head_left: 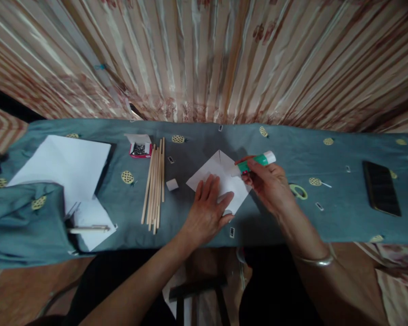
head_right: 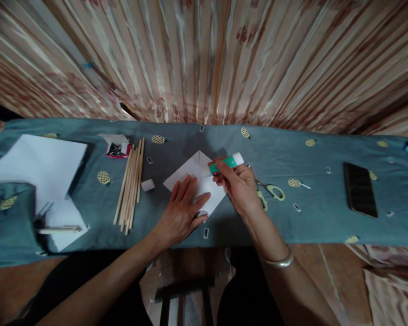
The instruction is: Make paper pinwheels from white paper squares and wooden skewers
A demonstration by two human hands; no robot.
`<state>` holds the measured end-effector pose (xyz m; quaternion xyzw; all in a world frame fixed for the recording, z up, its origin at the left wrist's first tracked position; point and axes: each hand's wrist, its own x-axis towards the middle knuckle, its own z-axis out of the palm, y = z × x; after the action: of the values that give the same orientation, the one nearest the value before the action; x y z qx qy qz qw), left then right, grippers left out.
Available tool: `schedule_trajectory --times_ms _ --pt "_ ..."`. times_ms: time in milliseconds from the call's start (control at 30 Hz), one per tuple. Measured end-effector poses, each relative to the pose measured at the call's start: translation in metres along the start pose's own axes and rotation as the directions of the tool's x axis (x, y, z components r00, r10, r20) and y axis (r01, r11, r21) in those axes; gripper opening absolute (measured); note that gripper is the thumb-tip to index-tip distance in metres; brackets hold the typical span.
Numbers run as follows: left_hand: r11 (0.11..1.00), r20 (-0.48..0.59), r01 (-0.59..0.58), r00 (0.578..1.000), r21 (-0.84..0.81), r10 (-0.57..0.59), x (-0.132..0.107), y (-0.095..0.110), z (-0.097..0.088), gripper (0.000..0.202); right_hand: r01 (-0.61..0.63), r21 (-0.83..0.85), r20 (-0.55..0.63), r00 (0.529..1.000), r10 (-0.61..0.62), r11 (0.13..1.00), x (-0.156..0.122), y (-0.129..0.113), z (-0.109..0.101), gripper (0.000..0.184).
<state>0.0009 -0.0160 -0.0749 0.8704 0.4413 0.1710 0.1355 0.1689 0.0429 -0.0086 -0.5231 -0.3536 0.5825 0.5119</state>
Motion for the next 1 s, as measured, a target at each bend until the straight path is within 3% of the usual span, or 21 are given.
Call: schedule_trajectory --times_ms 267,533,1000 --pt "1.000 -0.066 -0.001 0.998 -0.027 0.000 -0.003 -0.003 0.006 0.066 0.132 -0.318 -0.018 0.989 -0.145 0.939 0.000 0.040 -0.003 0.031" --pt "0.998 -0.051 0.024 0.998 -0.059 -0.027 -0.003 -0.002 0.009 0.062 0.222 -0.565 0.021 0.967 -0.255 0.795 -0.002 0.044 -0.005 0.033" --pt "0.996 -0.045 0.052 0.997 -0.074 -0.055 -0.001 0.000 0.006 0.061 0.278 -0.762 0.069 0.933 -0.353 0.585 -0.003 0.041 0.000 0.033"
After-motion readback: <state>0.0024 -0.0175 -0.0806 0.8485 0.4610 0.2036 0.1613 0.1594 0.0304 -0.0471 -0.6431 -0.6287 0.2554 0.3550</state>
